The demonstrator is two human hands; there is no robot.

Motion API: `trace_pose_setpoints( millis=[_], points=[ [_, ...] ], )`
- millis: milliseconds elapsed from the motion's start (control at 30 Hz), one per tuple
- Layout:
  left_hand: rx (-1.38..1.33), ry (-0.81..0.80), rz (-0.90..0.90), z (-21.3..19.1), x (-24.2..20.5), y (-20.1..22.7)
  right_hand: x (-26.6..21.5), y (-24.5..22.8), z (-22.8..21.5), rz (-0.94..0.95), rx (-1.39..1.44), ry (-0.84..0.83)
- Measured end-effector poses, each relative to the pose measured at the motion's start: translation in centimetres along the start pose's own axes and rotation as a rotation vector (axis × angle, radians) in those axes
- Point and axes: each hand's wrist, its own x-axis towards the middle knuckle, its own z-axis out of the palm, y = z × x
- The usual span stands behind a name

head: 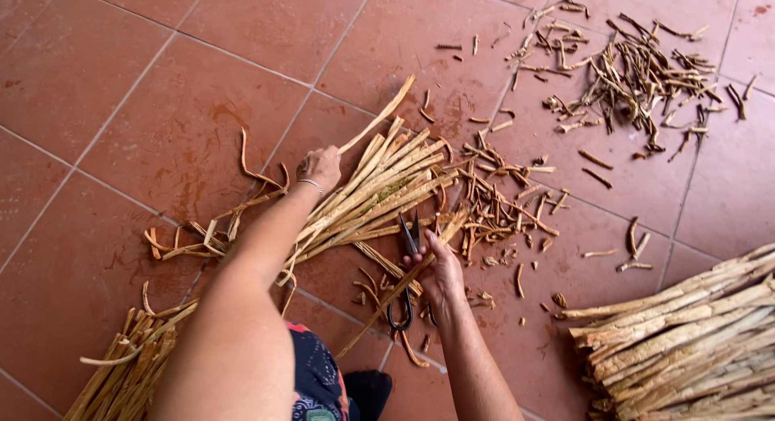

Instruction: The person sits on a tiled floor and uses scissors to cut long, dried plant strips into smaller pieces. They gather the cut pieces into a neat pile on the floor while discarding the trimmings.

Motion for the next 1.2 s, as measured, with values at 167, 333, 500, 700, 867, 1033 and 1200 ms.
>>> trace_pose_setpoints(
  millis=[167,333,500,700,867,1033,1200],
  points=[
    [-0.576,-0.153,0.345,2.2,-5.8,-0.8,1.0,-1.4,-0.7,-0.013,0.05,0.054],
    [-0.583,-0.704,0.196,5.2,-15.3,0.2,0.3,-3.1,-0.9,-0.062,0.181,0.009],
    [-0.443,-0.945,0.075,5.8,-20.5,-0.3,-0.1,-3.1,-1.4,-0.12,0.163,-0.034],
    [-0.369,-1.088,0.175,7.1,-21.0,-0.4,-0.7,-2.1,-1.3,-0.195,0.165,0.004],
    [-0.004,-1.079,0.301,6.5,-17.6,0.8,-1.6,-1.2,-1.0,-0.212,0.148,0.1],
    [-0.14,-0.422,0.297,4.5,-11.4,-0.2,-2.9,-1.0,0.0,-0.237,0.014,0.045],
    [0.051,-0.119,0.326,6.0,-10.4,-0.9,-4.6,-0.3,0.8,-0.147,0.015,0.104]
  ],
)
